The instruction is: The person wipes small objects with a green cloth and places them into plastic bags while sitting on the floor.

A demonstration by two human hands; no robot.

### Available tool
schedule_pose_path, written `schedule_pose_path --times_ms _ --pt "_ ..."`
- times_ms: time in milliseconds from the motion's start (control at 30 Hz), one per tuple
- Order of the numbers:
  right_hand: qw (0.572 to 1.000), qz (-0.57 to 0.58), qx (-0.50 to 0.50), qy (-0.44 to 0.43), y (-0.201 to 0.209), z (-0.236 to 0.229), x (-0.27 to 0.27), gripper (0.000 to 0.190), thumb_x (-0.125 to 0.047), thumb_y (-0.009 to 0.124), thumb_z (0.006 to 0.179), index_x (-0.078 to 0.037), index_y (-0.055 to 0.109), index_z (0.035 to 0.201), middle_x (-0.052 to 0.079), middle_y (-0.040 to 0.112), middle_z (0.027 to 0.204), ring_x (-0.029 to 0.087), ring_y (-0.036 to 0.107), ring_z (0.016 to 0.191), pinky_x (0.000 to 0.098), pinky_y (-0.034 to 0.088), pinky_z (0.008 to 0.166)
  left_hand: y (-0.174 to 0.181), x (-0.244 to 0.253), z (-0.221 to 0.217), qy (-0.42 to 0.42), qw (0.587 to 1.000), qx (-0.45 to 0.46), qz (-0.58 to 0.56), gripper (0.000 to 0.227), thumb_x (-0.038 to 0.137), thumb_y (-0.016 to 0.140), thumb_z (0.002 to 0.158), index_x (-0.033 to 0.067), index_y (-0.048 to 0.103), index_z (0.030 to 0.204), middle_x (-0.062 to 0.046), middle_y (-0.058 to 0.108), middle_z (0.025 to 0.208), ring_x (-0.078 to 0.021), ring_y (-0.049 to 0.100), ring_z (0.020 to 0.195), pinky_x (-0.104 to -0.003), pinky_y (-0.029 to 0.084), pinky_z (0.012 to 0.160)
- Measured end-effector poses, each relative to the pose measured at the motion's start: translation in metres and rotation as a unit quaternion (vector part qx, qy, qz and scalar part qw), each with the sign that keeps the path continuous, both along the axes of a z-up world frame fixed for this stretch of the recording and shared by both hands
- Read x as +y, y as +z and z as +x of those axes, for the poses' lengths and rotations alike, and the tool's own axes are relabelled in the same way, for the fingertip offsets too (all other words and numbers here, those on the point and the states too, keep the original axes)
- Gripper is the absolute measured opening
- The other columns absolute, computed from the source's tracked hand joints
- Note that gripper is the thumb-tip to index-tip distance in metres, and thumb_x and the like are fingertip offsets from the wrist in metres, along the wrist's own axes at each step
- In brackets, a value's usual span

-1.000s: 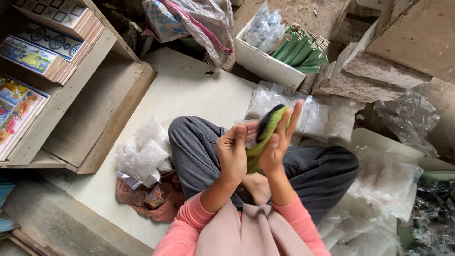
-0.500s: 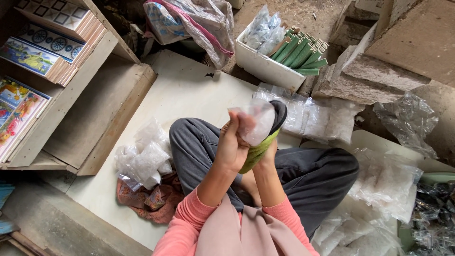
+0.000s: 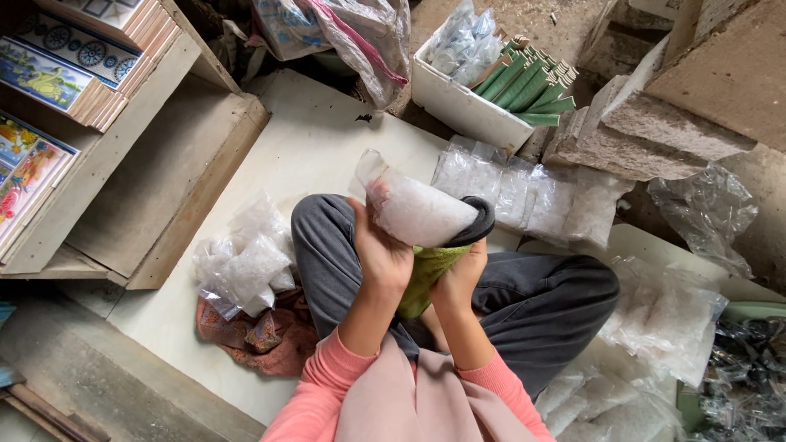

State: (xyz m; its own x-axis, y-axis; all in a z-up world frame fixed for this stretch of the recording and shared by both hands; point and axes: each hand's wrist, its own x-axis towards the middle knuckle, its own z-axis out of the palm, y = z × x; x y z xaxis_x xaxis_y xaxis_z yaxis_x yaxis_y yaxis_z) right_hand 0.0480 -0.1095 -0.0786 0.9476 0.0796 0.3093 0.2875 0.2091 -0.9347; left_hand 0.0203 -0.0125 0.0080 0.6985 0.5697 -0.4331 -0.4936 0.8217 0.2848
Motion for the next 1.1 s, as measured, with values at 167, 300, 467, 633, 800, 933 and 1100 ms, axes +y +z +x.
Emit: schedule_pose_path --times_ms 167,300,467,633,800,933,1100 --pt "0.999 -0.009 0.026 0.021 -0.011 0.013 0.006 0.031 -0.02 0.041 0.113 -0.002 0.059 0.13 0.018 0.063 0.124 0.021 0.056 0.118 0.0429 0.044 0.108 -0.009 -0.01 -0.026 0.092 0.955 -0.012 0.282 0.047 0.031 0.059 0.1 0.0139 0.05 0.143 -0.015 0.057 0.146 -0.0283 0.051 0.137 -0.047 0.042 0.116" --pt "0.993 -0.033 0.067 0.096 -0.025 0.027 0.024 0.03 -0.019 0.043 0.112 -0.002 0.064 0.125 0.016 0.068 0.118 0.019 0.061 0.113 0.0423 0.048 0.104 -0.025 0.031 -0.052 0.173 0.909 0.045 0.377 0.025 0.011 0.058 0.104 -0.0044 0.061 0.124 -0.029 0.066 0.125 -0.038 0.058 0.127 -0.051 0.047 0.111" --pt "0.962 -0.092 0.095 0.238 -0.024 0.009 0.079 0.028 -0.017 0.046 0.112 -0.001 0.066 0.122 0.018 0.071 0.114 0.019 0.064 0.11 0.0422 0.051 0.101 -0.029 0.102 -0.129 0.19 0.873 0.158 0.42 0.029 0.011 0.065 0.1 -0.0032 0.062 0.125 -0.023 0.071 0.118 -0.0278 0.065 0.118 -0.041 0.054 0.104" --pt "0.921 -0.179 0.027 0.345 -0.056 -0.032 0.164 0.027 -0.007 0.048 0.111 0.015 0.061 0.12 0.032 0.067 0.112 0.028 0.059 0.115 0.0519 0.048 0.1 -0.068 0.158 -0.21 0.209 0.827 0.268 0.449 0.049 0.013 0.068 0.1 0.005 0.048 0.143 -0.025 0.069 0.122 -0.0281 0.069 0.112 -0.034 0.06 0.093" --pt "0.863 -0.351 -0.071 0.355 -0.075 -0.083 0.238 0.018 -0.011 0.053 0.108 0.001 0.063 0.116 0.022 0.07 0.092 0.037 0.071 0.087 0.0472 0.056 0.073 -0.139 0.185 -0.238 0.23 0.656 0.471 0.543 0.091 0.009 0.088 0.083 0.0032 0.03 0.153 -0.029 0.062 0.132 -0.0431 0.063 0.119 -0.048 0.057 0.096" --pt "0.735 -0.566 -0.212 0.308 -0.1 -0.094 0.253 0.016 -0.002 0.051 0.104 0.0 0.051 0.12 0.015 0.067 0.101 0.025 0.072 0.074 0.0357 0.058 0.062 -0.183 0.181 -0.232 0.123 0.617 0.555 0.544 0.075 0.004 0.067 0.098 0.0031 0.023 0.159 -0.031 0.035 0.156 -0.0463 0.036 0.144 -0.054 0.037 0.117" --pt "0.841 -0.439 0.0 0.317 -0.094 -0.069 0.249 0.019 -0.026 0.054 0.109 -0.009 0.05 0.106 0.018 0.069 0.095 0.041 0.07 0.096 0.0516 0.055 0.076 -0.214 0.199 -0.235 0.156 0.548 0.62 0.539 0.082 0.023 0.079 0.09 0.0128 0.033 0.158 -0.022 0.034 0.155 -0.0446 0.036 0.143 -0.059 0.033 0.116"
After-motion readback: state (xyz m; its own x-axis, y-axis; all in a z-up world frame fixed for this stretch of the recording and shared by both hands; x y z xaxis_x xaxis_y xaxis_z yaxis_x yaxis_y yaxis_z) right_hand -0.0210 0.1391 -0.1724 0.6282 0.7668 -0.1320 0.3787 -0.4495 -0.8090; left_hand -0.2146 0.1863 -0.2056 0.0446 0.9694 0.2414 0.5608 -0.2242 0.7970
